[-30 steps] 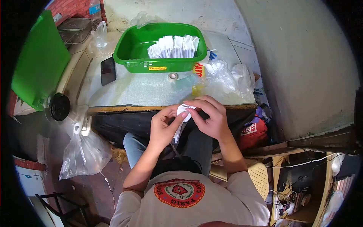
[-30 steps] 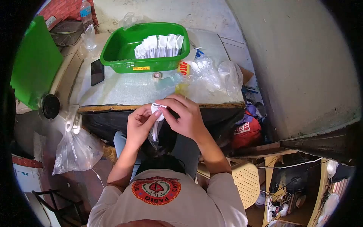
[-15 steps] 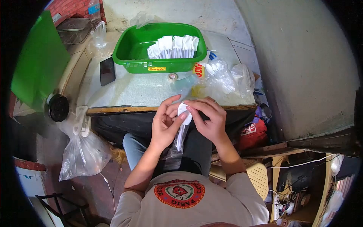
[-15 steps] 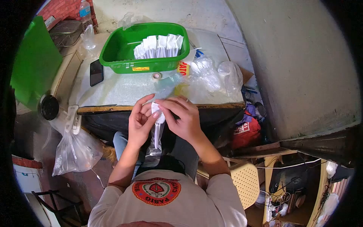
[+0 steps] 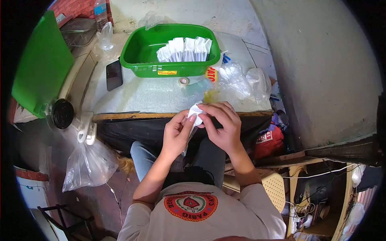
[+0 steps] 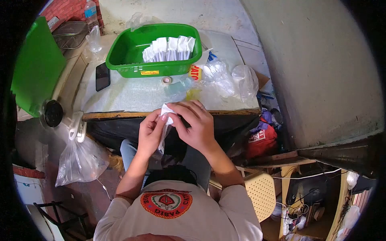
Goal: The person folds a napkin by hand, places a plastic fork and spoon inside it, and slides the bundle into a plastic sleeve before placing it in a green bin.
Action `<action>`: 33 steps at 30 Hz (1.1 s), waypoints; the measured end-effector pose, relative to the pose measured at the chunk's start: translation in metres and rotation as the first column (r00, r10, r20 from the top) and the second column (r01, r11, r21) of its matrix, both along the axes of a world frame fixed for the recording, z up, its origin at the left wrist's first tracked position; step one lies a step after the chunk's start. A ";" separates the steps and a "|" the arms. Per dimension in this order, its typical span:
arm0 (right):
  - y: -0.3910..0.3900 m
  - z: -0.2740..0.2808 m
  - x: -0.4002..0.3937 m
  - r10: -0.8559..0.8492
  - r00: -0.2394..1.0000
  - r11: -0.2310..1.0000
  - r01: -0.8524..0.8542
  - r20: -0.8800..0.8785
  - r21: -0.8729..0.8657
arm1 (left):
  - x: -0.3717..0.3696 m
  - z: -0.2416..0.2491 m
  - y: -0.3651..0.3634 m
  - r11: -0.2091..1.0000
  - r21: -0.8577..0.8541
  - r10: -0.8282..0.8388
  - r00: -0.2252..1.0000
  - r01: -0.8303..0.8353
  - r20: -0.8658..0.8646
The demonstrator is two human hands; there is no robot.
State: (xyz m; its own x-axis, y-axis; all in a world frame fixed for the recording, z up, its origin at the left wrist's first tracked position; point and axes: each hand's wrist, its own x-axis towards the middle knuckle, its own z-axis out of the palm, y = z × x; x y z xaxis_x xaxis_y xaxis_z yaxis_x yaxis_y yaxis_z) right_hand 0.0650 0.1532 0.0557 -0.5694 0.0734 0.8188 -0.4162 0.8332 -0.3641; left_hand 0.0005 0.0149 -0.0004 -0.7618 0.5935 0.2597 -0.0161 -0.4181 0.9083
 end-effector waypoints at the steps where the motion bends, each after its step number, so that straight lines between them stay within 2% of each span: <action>1: -0.002 0.003 0.002 0.000 1.000 1.000 0.000 0.019 -0.014 | 0.000 0.000 0.001 1.000 0.000 0.000 1.000 0.000 0.000; 3: -0.003 0.003 0.003 0.001 0.999 1.000 0.000 0.038 -0.026 | 0.002 -0.001 0.004 0.998 0.006 0.063 0.998 -0.063 -0.004; 5: -0.003 -0.003 0.003 0.025 0.995 0.986 -0.008 0.100 -0.169 | 0.002 -0.002 0.004 0.998 -0.007 0.062 0.998 -0.062 -0.013; 9: -0.005 -0.002 0.005 0.056 0.989 0.967 -0.018 0.140 -0.255 | 0.002 -0.004 0.006 0.996 -0.011 0.091 0.994 -0.091 -0.055; 11: 0.000 -0.008 0.004 0.049 0.991 0.989 -0.031 0.123 -0.143 | 0.001 -0.004 0.005 0.995 -0.032 0.096 0.992 -0.099 -0.080; 18: 0.000 -0.005 0.008 0.024 0.990 0.994 -0.008 0.141 -0.112 | 0.004 0.003 0.003 0.984 -0.118 0.102 0.970 -0.130 -0.219; 19: 0.000 -0.004 0.010 0.043 0.984 0.988 -0.016 0.174 -0.153 | 0.005 0.001 0.004 0.985 -0.118 0.100 0.971 -0.128 -0.218; 21: 0.000 0.000 0.011 0.065 0.976 0.981 -0.025 0.205 -0.193 | 0.004 -0.004 0.006 0.997 -0.053 0.043 0.994 -0.049 -0.100; 23: 0.001 0.006 0.014 -0.037 0.990 0.999 0.041 0.136 -0.021 | 0.005 -0.002 0.006 0.998 -0.050 0.038 0.996 -0.042 -0.082; 24: 0.002 0.006 0.014 -0.036 0.990 0.999 0.039 0.136 -0.021 | 0.005 0.000 0.006 0.998 -0.048 0.030 0.997 -0.033 -0.065; 26: 0.005 0.007 0.014 -0.070 0.992 0.984 0.053 0.101 0.168 | 0.006 0.002 0.005 0.998 -0.047 0.041 0.997 -0.043 -0.063; 29: 0.006 0.008 0.011 -0.086 0.994 0.973 0.068 0.074 0.221 | 0.006 0.002 0.003 0.992 -0.085 0.080 0.993 -0.088 -0.091; 30: 0.005 0.008 0.011 -0.083 0.994 0.973 0.065 0.073 0.222 | 0.005 0.001 0.003 0.985 -0.124 0.109 0.987 -0.124 -0.121; 33: 0.003 0.006 0.010 -0.029 0.991 0.992 0.013 0.133 0.123 | 0.005 -0.001 0.004 0.986 -0.091 0.125 0.979 -0.140 -0.159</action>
